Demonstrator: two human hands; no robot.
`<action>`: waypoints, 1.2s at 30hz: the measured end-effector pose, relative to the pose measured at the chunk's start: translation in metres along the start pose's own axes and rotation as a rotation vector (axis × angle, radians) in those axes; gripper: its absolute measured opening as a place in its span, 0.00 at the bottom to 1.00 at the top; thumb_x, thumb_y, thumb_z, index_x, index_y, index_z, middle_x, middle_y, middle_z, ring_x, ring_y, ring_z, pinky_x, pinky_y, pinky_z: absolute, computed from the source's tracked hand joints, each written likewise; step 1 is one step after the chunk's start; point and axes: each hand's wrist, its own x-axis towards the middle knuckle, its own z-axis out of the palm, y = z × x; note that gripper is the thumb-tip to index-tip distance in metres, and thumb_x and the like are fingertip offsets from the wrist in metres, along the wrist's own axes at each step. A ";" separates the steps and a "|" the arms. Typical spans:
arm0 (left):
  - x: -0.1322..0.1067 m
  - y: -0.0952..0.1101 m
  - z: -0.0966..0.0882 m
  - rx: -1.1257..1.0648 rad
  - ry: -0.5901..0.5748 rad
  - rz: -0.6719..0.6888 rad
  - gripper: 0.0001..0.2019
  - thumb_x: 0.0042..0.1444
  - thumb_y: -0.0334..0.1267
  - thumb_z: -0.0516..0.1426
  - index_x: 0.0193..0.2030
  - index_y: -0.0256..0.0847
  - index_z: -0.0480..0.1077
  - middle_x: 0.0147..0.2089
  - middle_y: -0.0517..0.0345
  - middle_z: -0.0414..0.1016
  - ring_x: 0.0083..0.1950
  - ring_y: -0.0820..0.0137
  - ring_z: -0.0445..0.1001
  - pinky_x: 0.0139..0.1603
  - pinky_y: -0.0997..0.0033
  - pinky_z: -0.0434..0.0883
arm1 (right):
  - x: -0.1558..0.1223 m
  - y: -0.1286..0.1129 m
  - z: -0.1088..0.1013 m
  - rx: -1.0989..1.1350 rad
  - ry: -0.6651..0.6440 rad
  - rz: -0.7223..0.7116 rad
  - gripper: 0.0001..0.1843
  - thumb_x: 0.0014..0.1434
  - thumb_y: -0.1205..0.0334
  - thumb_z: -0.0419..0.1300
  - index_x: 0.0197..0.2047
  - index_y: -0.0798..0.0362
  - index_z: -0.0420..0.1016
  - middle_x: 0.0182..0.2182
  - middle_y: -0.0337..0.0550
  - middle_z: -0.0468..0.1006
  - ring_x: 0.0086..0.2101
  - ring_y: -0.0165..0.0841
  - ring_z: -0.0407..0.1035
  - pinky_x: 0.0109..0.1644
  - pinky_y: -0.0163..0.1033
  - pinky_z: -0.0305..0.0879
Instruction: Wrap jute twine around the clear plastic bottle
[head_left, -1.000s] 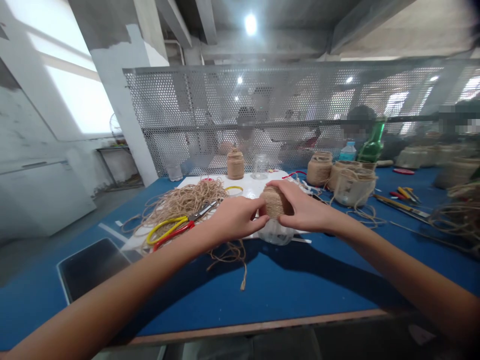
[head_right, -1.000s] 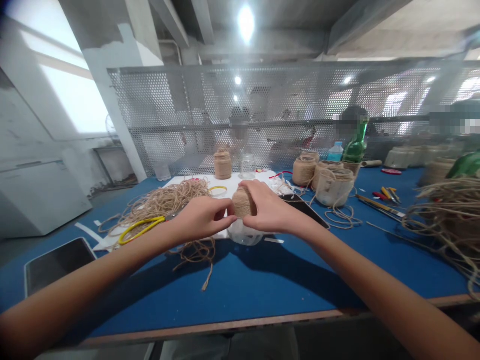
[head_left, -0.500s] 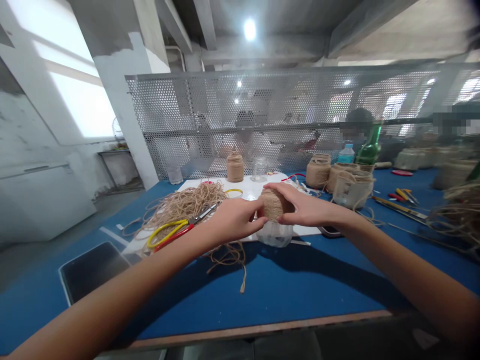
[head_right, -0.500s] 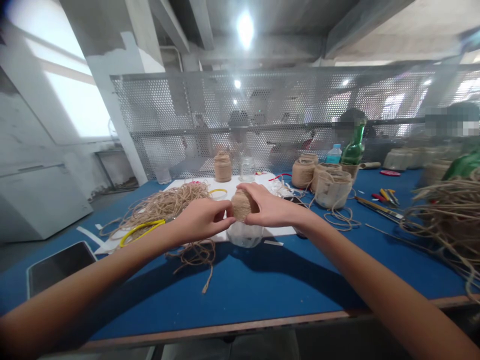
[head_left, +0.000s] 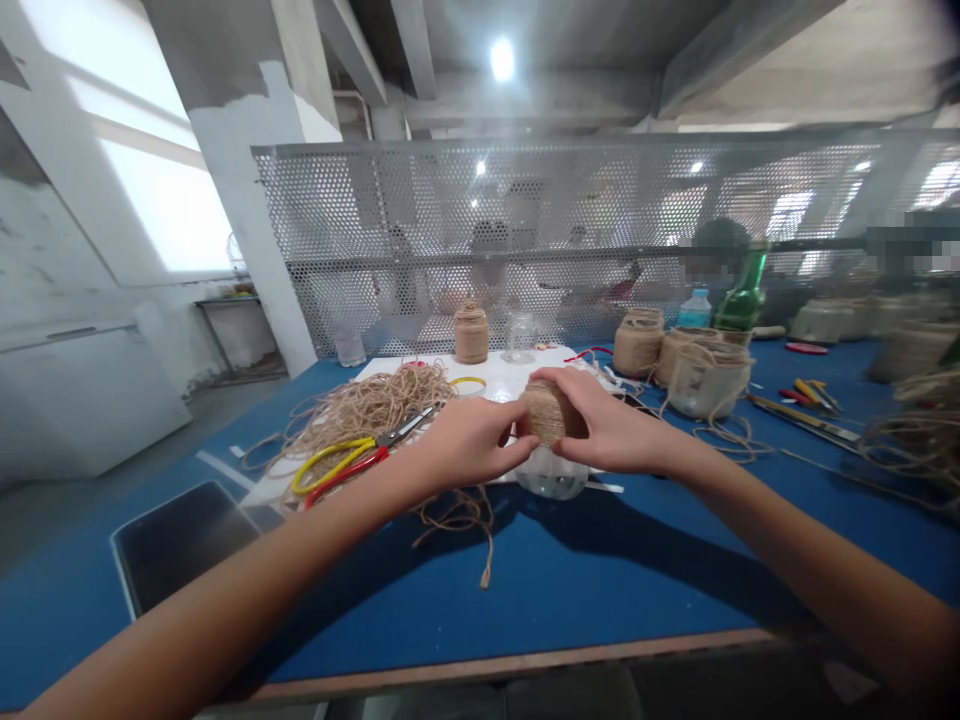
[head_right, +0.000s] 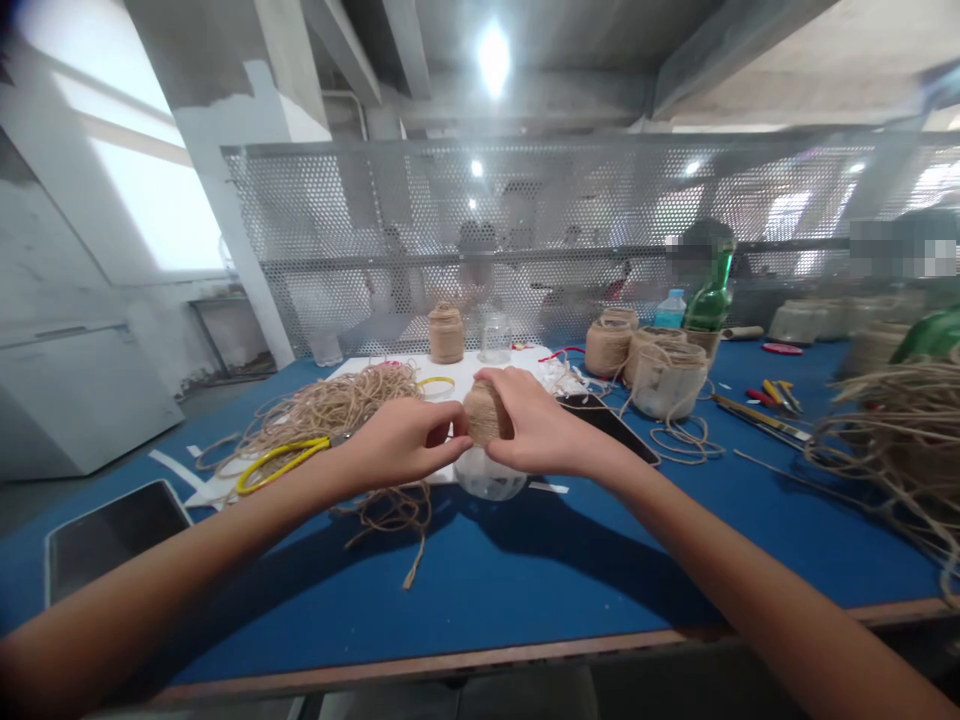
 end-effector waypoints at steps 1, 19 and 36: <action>0.000 0.000 0.000 -0.001 0.000 0.001 0.10 0.56 0.45 0.50 0.33 0.41 0.66 0.25 0.62 0.70 0.25 0.73 0.66 0.26 0.76 0.56 | 0.000 -0.001 0.000 -0.005 -0.001 -0.004 0.35 0.45 0.62 0.57 0.57 0.56 0.54 0.52 0.55 0.61 0.53 0.44 0.56 0.55 0.49 0.54; 0.000 0.002 0.000 0.005 -0.017 0.010 0.10 0.57 0.45 0.49 0.34 0.41 0.66 0.25 0.62 0.71 0.25 0.73 0.67 0.26 0.76 0.55 | 0.003 -0.003 -0.027 0.059 -0.184 0.157 0.32 0.53 0.51 0.54 0.59 0.52 0.55 0.49 0.50 0.68 0.44 0.42 0.65 0.43 0.42 0.63; -0.005 0.000 -0.002 -0.154 -0.071 -0.083 0.11 0.55 0.46 0.51 0.38 0.41 0.66 0.25 0.63 0.69 0.25 0.74 0.65 0.26 0.76 0.56 | 0.021 0.015 -0.019 0.153 -0.057 0.224 0.20 0.59 0.51 0.44 0.20 0.53 0.57 0.21 0.37 0.63 0.24 0.29 0.57 0.30 0.35 0.53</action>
